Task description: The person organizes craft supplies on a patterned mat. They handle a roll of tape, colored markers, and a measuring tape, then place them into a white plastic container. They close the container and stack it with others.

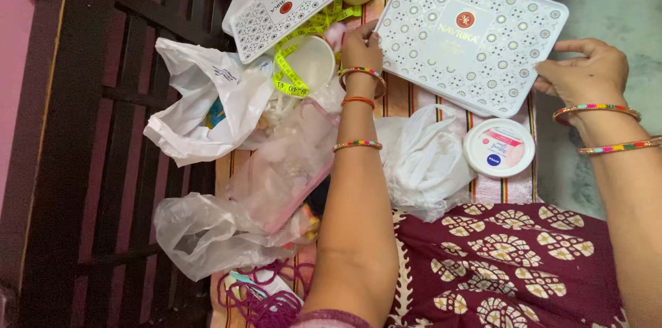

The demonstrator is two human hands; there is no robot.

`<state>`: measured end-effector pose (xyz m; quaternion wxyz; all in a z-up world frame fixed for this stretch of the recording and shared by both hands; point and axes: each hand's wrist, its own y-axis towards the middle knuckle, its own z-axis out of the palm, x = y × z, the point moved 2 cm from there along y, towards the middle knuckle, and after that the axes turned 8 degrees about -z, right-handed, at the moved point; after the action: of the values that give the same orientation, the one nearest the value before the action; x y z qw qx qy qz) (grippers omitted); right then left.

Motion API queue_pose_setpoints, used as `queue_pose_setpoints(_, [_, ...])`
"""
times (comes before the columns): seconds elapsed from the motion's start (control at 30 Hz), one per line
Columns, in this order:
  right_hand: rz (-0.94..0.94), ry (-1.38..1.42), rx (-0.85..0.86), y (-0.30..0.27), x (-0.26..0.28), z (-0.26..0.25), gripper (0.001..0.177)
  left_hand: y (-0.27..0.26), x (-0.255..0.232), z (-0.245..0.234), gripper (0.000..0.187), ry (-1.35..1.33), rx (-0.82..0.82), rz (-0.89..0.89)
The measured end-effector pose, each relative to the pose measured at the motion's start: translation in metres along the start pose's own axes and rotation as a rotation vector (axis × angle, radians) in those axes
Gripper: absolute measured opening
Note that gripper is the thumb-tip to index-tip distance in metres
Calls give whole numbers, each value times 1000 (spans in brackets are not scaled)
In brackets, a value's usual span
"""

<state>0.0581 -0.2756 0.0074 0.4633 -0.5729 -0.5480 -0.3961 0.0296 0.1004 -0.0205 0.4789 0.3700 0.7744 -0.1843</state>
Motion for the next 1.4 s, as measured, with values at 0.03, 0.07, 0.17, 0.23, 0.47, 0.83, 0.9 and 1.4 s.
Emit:
queue_pose_setpoints(0.03, [6,-2,4,-3,5,1,35,1,-2,-1,21,48,-15,15])
queue_pose_setpoints(0.07, [11,-4,7,-5,9,3,36,3,-3,-1,19,40,-38,-10])
queue_pose_setpoints(0.17, [-26,65,38,-12,14,5,35,3,-2,1,15,76,-122,16])
queue_pose_setpoints(0.23, [-29,59,36,-14,17,7,36,5,-3,3,14,171,-210,178])
queue_pose_setpoints(0.47, [-2,23,19,-16,27,9,34,3,1,3,15,248,-230,68])
queue_pose_setpoints(0.83, [-91,-36,0,-19,28,13,36,1,-5,2,10,353,-290,81])
queue_pose_setpoints(0.9, [-103,-60,1,-17,25,13,38,1,-4,3,10,361,-312,126])
queue_pose_setpoints(1.4, [-251,-348,-20,-15,27,10,42,-6,-5,11,12,393,-373,234])
